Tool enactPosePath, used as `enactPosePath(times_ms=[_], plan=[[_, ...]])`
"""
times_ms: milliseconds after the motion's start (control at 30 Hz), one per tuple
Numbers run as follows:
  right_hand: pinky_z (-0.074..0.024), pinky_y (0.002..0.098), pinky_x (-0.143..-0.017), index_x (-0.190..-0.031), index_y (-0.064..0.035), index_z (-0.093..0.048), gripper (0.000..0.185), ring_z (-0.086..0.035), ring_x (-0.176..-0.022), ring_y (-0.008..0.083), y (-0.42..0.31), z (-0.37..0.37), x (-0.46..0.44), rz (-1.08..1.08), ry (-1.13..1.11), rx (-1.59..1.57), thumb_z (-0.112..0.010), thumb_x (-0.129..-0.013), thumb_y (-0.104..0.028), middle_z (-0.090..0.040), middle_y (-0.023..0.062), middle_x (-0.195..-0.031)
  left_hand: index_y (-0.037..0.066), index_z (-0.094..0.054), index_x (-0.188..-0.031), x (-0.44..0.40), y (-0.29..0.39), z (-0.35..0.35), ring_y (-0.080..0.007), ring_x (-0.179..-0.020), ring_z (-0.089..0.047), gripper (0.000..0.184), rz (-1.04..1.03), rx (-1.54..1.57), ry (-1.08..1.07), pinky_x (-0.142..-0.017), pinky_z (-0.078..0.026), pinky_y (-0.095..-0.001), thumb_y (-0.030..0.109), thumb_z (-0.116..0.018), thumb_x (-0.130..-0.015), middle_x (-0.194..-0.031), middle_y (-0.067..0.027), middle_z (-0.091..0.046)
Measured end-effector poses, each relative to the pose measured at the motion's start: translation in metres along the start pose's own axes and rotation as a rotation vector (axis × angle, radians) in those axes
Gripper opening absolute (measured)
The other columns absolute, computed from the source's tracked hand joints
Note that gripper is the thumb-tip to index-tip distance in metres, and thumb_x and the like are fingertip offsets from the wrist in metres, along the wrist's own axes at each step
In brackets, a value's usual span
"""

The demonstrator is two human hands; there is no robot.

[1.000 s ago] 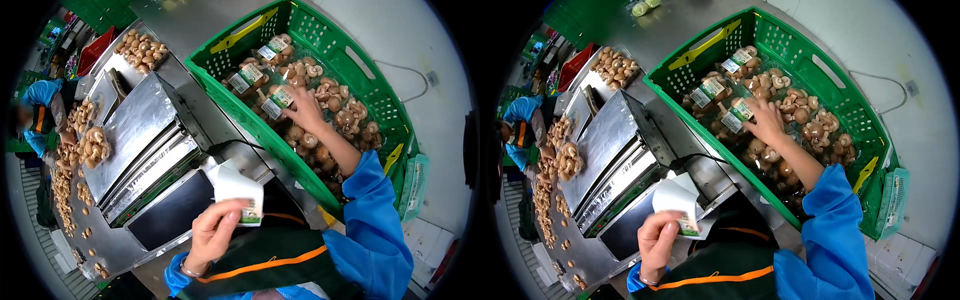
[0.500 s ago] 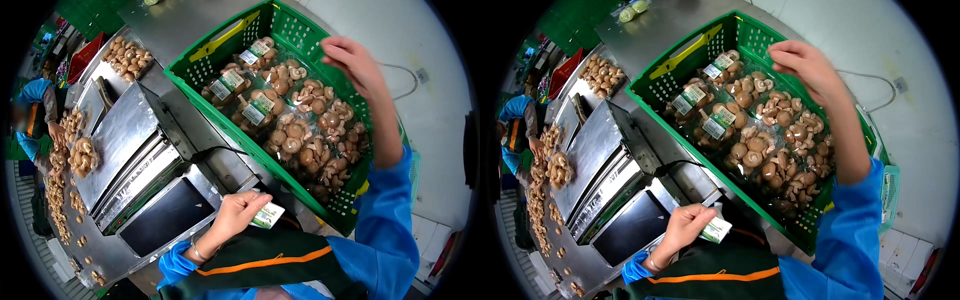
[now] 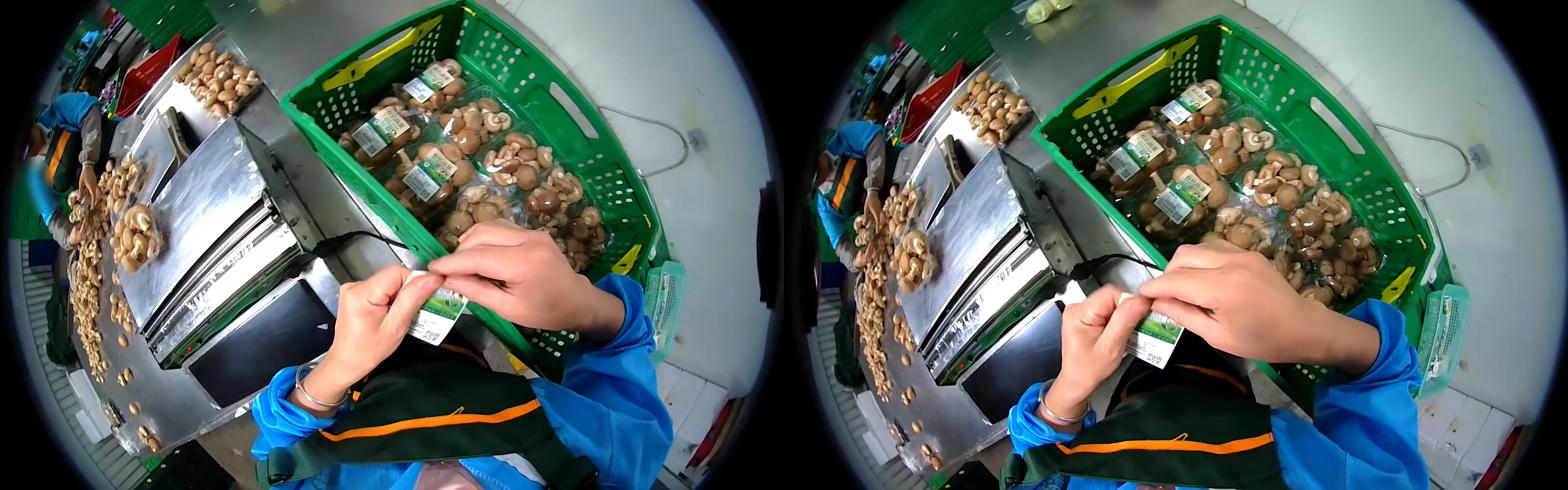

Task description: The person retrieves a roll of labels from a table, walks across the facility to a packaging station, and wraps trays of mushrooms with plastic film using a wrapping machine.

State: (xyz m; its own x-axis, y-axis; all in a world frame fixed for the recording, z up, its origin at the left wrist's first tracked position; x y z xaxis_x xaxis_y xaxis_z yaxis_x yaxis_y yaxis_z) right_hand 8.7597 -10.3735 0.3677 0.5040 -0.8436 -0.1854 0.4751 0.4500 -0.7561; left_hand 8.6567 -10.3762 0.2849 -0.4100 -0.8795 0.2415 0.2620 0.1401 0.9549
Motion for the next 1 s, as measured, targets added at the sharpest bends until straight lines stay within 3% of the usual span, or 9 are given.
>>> enactPosePath(times_ms=[200,300,400,433,533,600,667,800,1000], plan=[[-0.0448,0.0254,-0.073,-0.099,-0.0034,-0.056,0.023,-0.056,-0.082,0.0119,0.183,0.143,0.002,-0.572,0.413,-0.253,-0.06,-0.079,-0.016,-0.06,0.0049,-0.093,0.0,-0.063,-0.096,0.024,-0.066,-0.046,-0.006,-0.073,-0.057,0.023,0.337,0.332,-0.297,-0.061,-0.046,-0.021,0.019,-0.057,-0.085,-0.08,-0.0023,-0.064],[-0.0455,0.0262,-0.069,-0.105,-0.0046,-0.054,0.038,-0.056,-0.081,0.0134,0.344,0.116,0.008,-0.889,0.392,-0.209,-0.067,-0.072,-0.019,-0.059,0.0069,-0.094,0.002,-0.019,-0.135,0.007,-0.023,-0.029,-0.0118,-0.083,-0.058,0.07,0.227,0.638,-0.195,-0.071,-0.046,-0.0232,-0.002,-0.06,-0.079,-0.1,-0.0094,-0.06],[-0.0468,0.0311,-0.064,-0.112,-0.0044,-0.05,0.056,-0.057,-0.079,0.0197,0.415,0.082,0.014,-0.969,0.389,-0.002,-0.073,-0.065,-0.022,-0.059,0.0096,-0.089,0.002,-0.008,-0.137,0.017,-0.001,-0.005,-0.0183,-0.105,-0.049,0.078,-0.012,0.65,-0.064,-0.086,-0.039,-0.0279,-0.008,-0.057,-0.076,-0.123,-0.0164,-0.044],[-0.0391,0.0416,-0.086,-0.118,-0.0044,-0.047,0.062,-0.049,-0.098,0.0293,0.405,0.092,0.011,-0.862,0.527,0.188,-0.072,-0.064,-0.022,-0.052,0.0196,-0.106,0.003,-0.014,-0.137,0.025,-0.003,0.001,-0.0194,-0.115,-0.041,0.073,-0.054,0.471,-0.102,-0.091,-0.035,-0.0294,-0.008,-0.054,-0.077,-0.13,-0.0166,-0.035],[-0.0335,0.0448,-0.091,-0.124,-0.0064,-0.041,0.068,-0.038,-0.115,0.0293,0.301,0.105,0.008,-0.64,0.709,0.663,-0.071,-0.066,-0.026,-0.041,0.021,-0.123,-0.003,-0.051,-0.113,0.039,-0.002,0.004,-0.0172,-0.1,-0.053,0.03,-0.114,0.359,-0.227,-0.086,-0.039,-0.0263,-0.003,-0.051,-0.083,-0.104,-0.0133,-0.057],[-0.0291,0.0471,-0.094,-0.129,-0.01,-0.035,0.064,-0.031,-0.121,0.0269,0.333,0.045,0.0,-0.783,0.091,0.626,-0.06,-0.076,-0.036,-0.036,0.0174,-0.129,-0.004,-0.055,-0.106,0.038,-0.004,0.007,-0.015,-0.094,-0.057,0.021,-0.036,0.314,-0.078,-0.081,-0.043,-0.0255,0.0,-0.049,-0.086,-0.098,-0.0123,-0.061],[-0.0326,0.0437,-0.093,-0.127,-0.0072,-0.037,0.061,-0.036,-0.118,0.0267,0.315,0.061,0.0,-0.708,0.201,0.806,-0.056,-0.079,-0.039,-0.038,0.018,-0.127,-0.005,-0.054,-0.105,0.033,0.011,0.002,-0.0137,-0.093,-0.057,0.02,0.016,0.596,0.043,-0.078,-0.045,-0.0249,0.0,-0.049,-0.086,-0.101,-0.0121,-0.06],[-0.0455,0.0294,-0.075,-0.108,-0.001,-0.054,0.04,-0.057,-0.084,0.0174,0.084,0.05,-0.016,-0.411,-0.021,-0.375,-0.062,-0.079,-0.027,-0.056,0.0113,-0.105,-0.001,-0.057,-0.094,0.036,0.061,0.004,-0.0172,-0.061,-0.063,0.017,-0.537,-0.072,-0.041,-0.053,-0.048,-0.0229,-0.003,-0.059,-0.077,-0.078,-0.0117,-0.065],[-0.046,0.0234,-0.062,-0.08,-0.0028,-0.062,0.008,-0.058,-0.069,0.0106,0.01,0.052,0.03,-0.31,0.131,-0.215,-0.062,-0.078,-0.01,-0.063,0.0053,-0.077,0.003,-0.063,-0.09,0.04,0.001,-0.038,-0.0135,-0.052,-0.059,0.024,-0.117,-0.073,-0.371,-0.048,-0.044,-0.024,0.023,-0.065,-0.078,-0.062,-0.0113,-0.06]])
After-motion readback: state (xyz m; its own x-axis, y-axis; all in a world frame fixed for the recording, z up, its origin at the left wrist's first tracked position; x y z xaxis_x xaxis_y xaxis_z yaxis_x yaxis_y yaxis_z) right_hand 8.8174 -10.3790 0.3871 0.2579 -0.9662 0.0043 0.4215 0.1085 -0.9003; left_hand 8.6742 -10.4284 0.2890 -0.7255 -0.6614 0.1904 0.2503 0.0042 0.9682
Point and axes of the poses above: each hand's wrist, its own x-axis away from the middle knuckle, its own z-axis out of the back of the hand, y = z × x, the point moved 10 cm from there along -x, towards the middle knuckle
